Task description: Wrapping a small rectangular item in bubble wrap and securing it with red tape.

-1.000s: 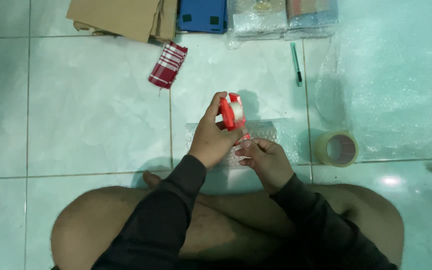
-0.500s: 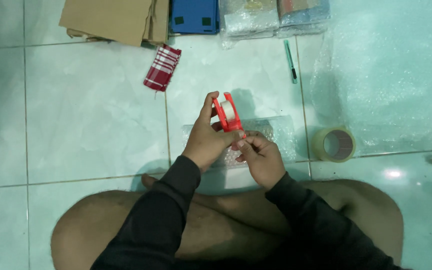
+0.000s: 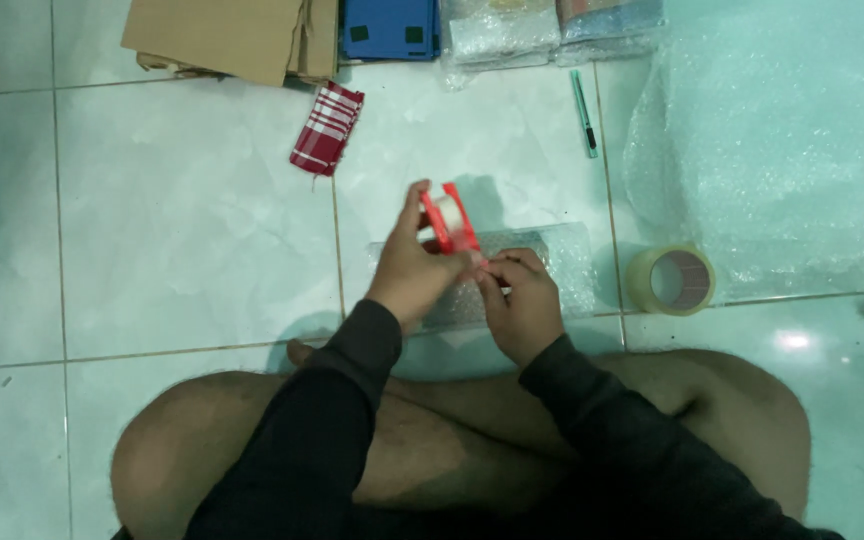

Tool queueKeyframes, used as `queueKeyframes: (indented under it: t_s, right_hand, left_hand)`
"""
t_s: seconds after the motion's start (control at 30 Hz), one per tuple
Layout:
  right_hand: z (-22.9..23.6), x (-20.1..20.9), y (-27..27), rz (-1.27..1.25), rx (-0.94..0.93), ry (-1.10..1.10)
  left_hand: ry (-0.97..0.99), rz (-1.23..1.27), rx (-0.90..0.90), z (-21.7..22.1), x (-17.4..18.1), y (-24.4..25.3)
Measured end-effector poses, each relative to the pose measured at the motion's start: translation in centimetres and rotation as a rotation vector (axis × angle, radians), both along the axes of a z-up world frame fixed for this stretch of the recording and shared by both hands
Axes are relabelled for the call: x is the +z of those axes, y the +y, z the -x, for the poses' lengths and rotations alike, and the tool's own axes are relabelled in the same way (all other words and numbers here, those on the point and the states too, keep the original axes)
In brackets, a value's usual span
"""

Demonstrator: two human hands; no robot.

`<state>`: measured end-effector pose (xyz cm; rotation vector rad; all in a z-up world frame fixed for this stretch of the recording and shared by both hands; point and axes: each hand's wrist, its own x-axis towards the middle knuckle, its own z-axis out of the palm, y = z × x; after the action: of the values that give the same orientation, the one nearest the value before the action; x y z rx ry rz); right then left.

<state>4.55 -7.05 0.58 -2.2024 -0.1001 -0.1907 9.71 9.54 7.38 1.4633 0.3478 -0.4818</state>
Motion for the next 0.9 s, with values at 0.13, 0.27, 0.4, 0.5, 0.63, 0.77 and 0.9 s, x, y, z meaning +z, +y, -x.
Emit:
queueKeyframes:
  t_s: [0.13, 0.27, 0.4, 0.5, 0.63, 0.77, 0.9]
  right_hand:
    - [-0.9, 1.1, -1.1, 0.050, -0.007, 0.332]
    - [-1.0, -0.8, -2.2, 0.055, -0.103, 0.676]
    - [-1.2, 0.1, -2.2, -0.074, -0.063, 0.716]
    - [-1.4, 0.9, -2.3, -0.161, -0.064, 0.679]
    - [-1.8, 1.1, -2.8, -0.327, -0.134, 0.646]
    - [-2.0, 1.1, -3.4, -0.519, -0.211, 0.578]
    - [-2.2, 1.4, -3.5, -0.517, -0.234, 0.573]
  left_hand:
    - [-0.023, -0.177, 0.169, -1.9, -3.7, 3.4]
    - [0.060, -0.691, 0.241, -3.0, -7.2, 7.9]
    - [0.221, -0.899, 0.186, -2.7, -13.8, 10.7]
    - [0.252, -0.994, 0.144, -2.5, -17.0, 11.8]
    - [0.284, -1.020, 0.142, -1.4, -9.5, 9.5]
    - [0.167, -0.812, -0.062, 1.0, 1.4, 4.6]
    - [0.186, -0.814, -0.367, 8.5, 4.8, 1.1]
